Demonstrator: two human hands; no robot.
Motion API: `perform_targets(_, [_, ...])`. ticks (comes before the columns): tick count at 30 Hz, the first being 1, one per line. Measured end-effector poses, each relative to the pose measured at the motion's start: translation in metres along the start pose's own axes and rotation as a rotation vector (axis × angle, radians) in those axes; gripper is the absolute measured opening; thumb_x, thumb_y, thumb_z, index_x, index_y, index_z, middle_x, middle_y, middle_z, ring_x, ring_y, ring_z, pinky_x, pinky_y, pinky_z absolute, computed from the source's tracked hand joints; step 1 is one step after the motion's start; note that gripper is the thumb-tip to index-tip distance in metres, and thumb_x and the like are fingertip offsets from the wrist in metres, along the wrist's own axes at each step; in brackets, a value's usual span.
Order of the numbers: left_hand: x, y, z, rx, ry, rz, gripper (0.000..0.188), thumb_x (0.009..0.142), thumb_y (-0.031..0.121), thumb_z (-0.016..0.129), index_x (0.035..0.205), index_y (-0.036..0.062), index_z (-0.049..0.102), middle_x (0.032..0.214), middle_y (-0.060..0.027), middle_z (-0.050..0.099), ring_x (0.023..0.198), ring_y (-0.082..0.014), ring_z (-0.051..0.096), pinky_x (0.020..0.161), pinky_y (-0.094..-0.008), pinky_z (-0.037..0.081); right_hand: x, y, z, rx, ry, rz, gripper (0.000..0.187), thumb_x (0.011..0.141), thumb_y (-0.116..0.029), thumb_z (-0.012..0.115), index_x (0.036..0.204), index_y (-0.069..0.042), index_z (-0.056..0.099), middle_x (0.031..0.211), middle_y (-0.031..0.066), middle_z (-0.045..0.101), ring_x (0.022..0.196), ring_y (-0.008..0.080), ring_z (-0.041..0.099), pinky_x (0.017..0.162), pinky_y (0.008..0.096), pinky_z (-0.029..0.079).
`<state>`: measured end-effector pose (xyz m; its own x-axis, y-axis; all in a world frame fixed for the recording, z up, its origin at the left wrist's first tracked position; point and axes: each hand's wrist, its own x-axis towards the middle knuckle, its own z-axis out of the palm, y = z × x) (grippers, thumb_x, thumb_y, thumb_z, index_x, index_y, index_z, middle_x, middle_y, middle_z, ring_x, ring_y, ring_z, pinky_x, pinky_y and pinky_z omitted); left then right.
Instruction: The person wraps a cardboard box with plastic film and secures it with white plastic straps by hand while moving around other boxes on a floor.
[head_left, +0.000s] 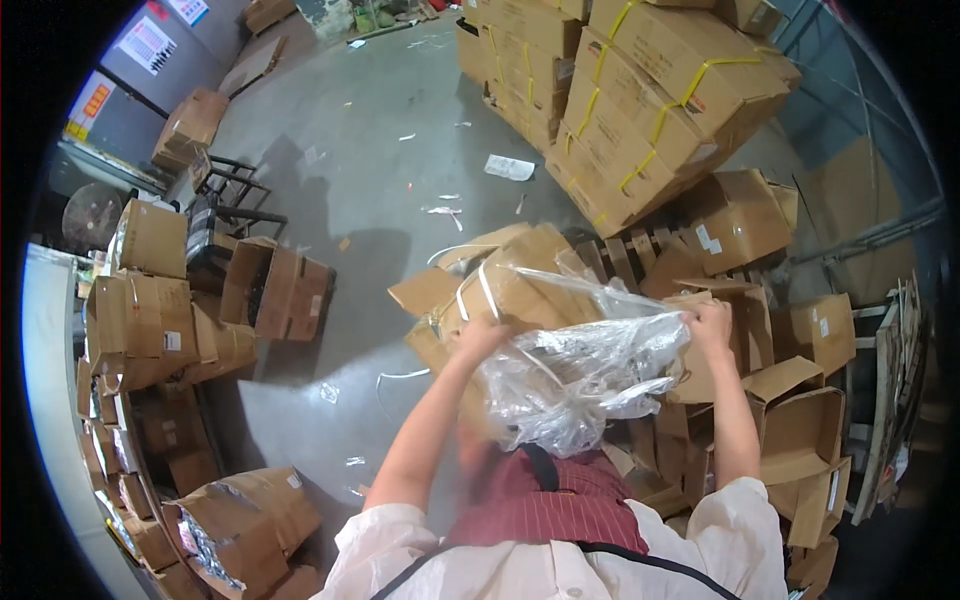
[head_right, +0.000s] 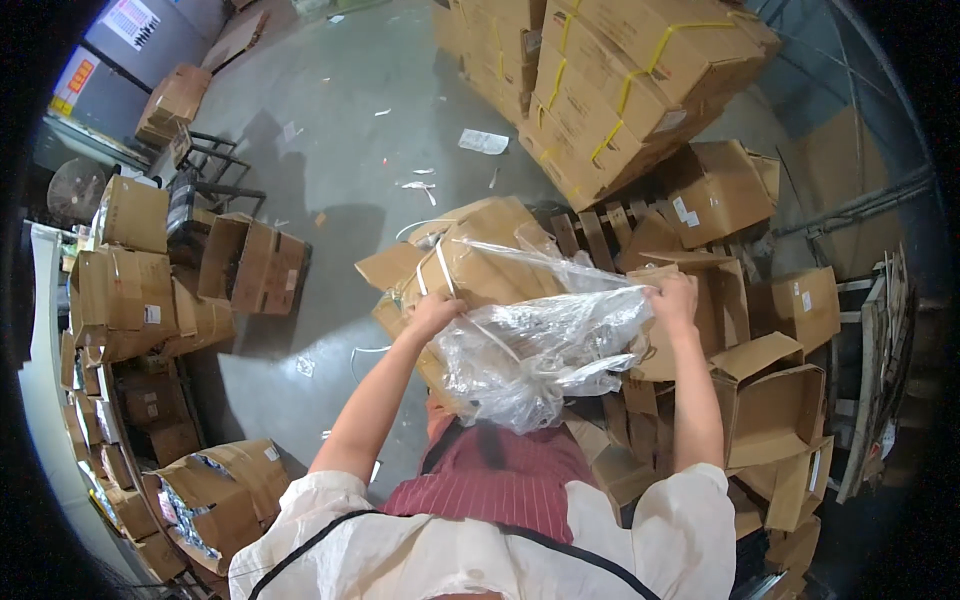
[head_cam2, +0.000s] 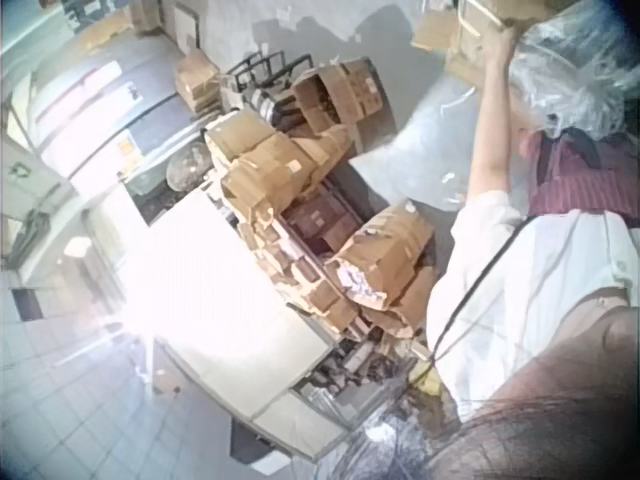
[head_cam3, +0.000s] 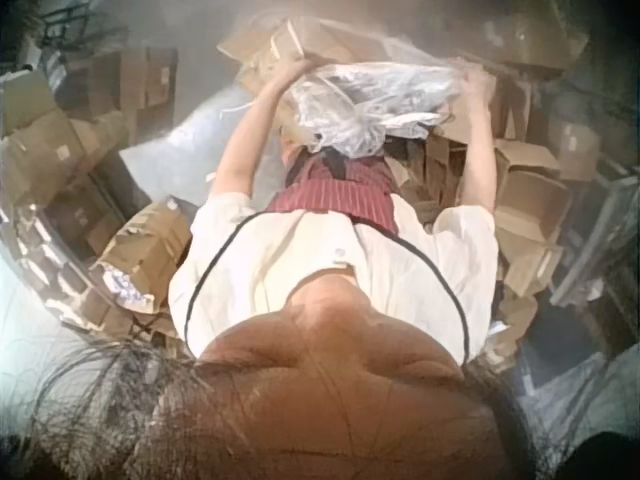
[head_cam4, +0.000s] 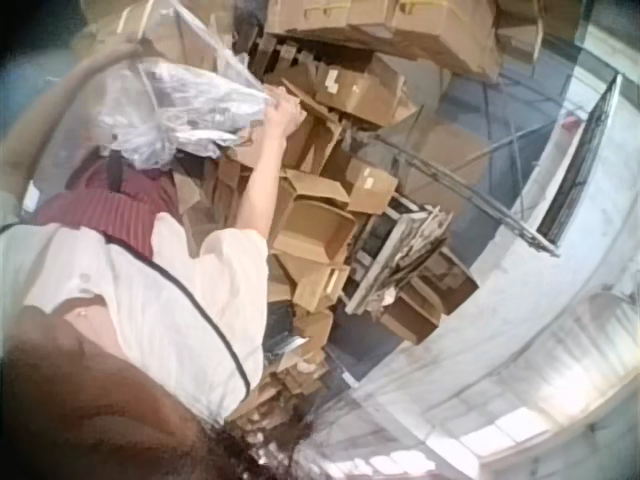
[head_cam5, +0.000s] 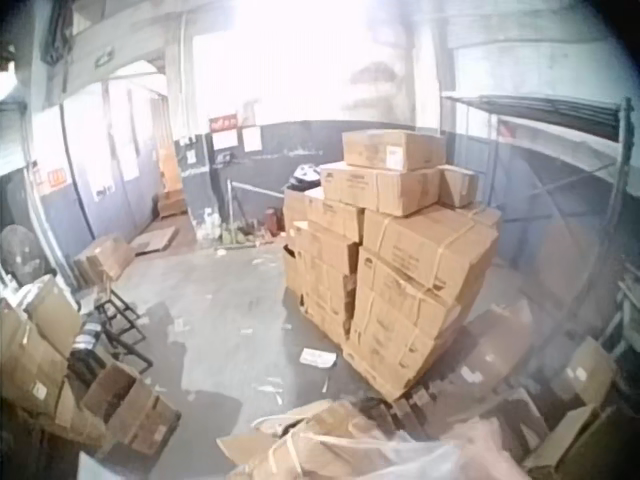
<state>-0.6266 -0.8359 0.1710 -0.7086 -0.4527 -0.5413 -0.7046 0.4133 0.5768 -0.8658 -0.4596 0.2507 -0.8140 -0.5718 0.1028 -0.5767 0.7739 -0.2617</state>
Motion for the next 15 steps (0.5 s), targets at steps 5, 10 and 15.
perform_targets(5, [0.012, -0.025, 0.023, -0.134, -0.041, -0.023, 0.035, 0.073, 0.039, 0.057, 0.079, 0.0087, 0.074, 0.089, -0.0151, 0.07, 0.094, -0.0333, 0.063, 0.102, -0.051, 0.03, 0.0, 0.033, -0.02, 0.072, -0.209, 0.3, 0.017, 0.065, -0.018, 0.07, 0.072, -0.002, 0.07, 0.086, 0.0148, 0.066, 0.094, 0.0323, 0.059, 0.084, 0.046, 0.041])
perform_targets(10, [0.001, -0.013, 0.036, 0.124, 0.061, 0.142, 0.039, 0.079, 0.037, 0.052, 0.083, 0.0031, 0.072, 0.093, -0.022, 0.068, 0.094, -0.0358, 0.062, 0.104, -0.0545, 0.027, 0.02, -0.05, -0.017, -0.026, 0.2, -0.177, 0.043, 0.059, -0.005, 0.063, 0.102, -0.005, 0.066, 0.122, 0.0162, 0.056, 0.111, 0.036, 0.052, 0.097, 0.0455, 0.038])
perform_targets(15, [-0.01, 0.007, 0.046, 0.16, -0.023, 0.079, 0.042, 0.083, 0.036, 0.05, 0.089, 0.0006, 0.071, 0.094, -0.0246, 0.067, 0.106, -0.0416, 0.056, 0.109, -0.0581, 0.014, -0.014, -0.191, 0.062, 0.069, -0.222, -0.534, 0.065, 0.067, -0.015, 0.067, 0.129, -0.007, 0.048, 0.122, 0.0201, 0.053, 0.118, 0.0354, 0.047, 0.102, 0.0487, 0.035])
